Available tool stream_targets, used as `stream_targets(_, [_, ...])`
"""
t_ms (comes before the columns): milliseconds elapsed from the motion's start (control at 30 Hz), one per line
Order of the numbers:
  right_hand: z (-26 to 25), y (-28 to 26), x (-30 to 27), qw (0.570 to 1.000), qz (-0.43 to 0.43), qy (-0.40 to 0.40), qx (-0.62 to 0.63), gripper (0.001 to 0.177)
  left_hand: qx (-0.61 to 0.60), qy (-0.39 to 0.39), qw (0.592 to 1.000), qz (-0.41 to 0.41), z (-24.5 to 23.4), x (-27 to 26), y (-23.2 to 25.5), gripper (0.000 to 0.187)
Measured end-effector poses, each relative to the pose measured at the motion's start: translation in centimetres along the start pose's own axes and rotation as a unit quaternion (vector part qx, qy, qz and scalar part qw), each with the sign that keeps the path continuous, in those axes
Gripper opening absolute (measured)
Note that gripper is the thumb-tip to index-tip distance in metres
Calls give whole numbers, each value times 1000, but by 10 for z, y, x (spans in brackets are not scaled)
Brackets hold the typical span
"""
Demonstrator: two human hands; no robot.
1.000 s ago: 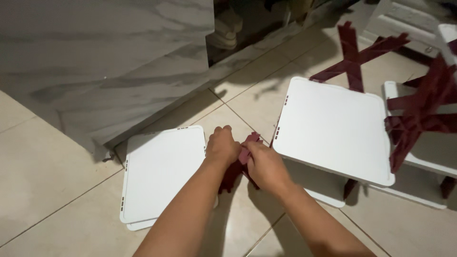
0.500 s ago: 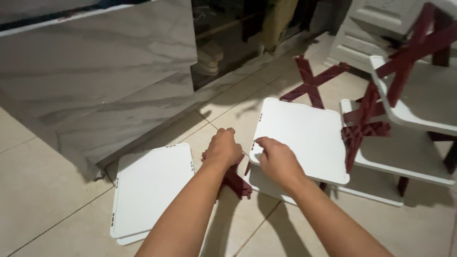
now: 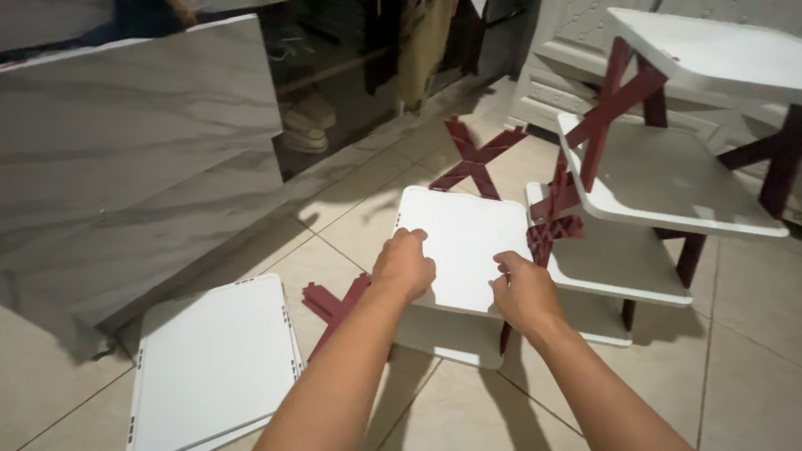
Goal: The person assembles a small white folding table with maroon legs. They place the tabletop on the floor, unfold the legs, and attach them to the tabletop. The person repeats this process for multiple tables, stacking the completed units.
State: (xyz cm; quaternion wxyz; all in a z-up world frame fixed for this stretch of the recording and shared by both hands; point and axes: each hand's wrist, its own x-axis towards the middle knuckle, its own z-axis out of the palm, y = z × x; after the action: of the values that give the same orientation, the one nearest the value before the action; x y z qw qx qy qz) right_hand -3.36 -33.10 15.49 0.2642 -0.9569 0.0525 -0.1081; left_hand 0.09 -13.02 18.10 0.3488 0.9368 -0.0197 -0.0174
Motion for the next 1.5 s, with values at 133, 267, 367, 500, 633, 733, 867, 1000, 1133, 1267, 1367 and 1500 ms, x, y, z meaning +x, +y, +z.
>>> stream_targets(133, [-3, 21, 1, 999, 32, 9, 24, 37, 3, -28, 999, 23, 12, -5, 15, 53])
stream_targets(267, [-8, 41, 6, 999, 40, 16, 15, 37, 30, -36, 998, 53, 23, -5, 25, 51])
stream_targets(367, [-8, 53, 9, 999, 38, 31, 17, 37, 37, -36, 996, 73, 35, -5, 28, 49])
stream_targets(500, [-10, 60, 11, 998, 45, 45, 20, 35, 48, -44, 994, 85, 48, 0, 30, 46])
stream_targets(633, [-10, 58, 12, 995, 73, 62, 29, 28, 17, -43, 994, 98, 60, 5, 29, 48])
stream_targets(733, [-7, 58, 17, 990, 95, 95, 40, 24, 30, -42, 988, 147, 68, 9, 27, 53])
stream_targets(867, [-1, 67, 24, 981, 121, 136, 67, 34, 101, -131, 975, 148, 71, 7, 27, 80])
stream_targets(1000, [5, 74, 30, 980, 126, 124, 87, 43, 194, -224, 947, 126, 63, -5, 25, 92])
stream_targets(1133, [8, 74, 34, 980, 164, 84, 80, 40, 219, -211, 941, 147, 54, -14, 18, 85])
stream_targets(1267, [9, 72, 30, 985, 154, 33, 74, 36, 201, -198, 953, 108, 55, -11, 21, 67])
stream_targets(1367, [13, 69, 27, 981, 132, 36, 135, 40, 201, -197, 953, 109, 57, -10, 24, 71])
stream_targets(1500, [19, 75, 27, 977, 113, -3, 181, 30, 181, -218, 949, 140, 66, -13, 28, 86])
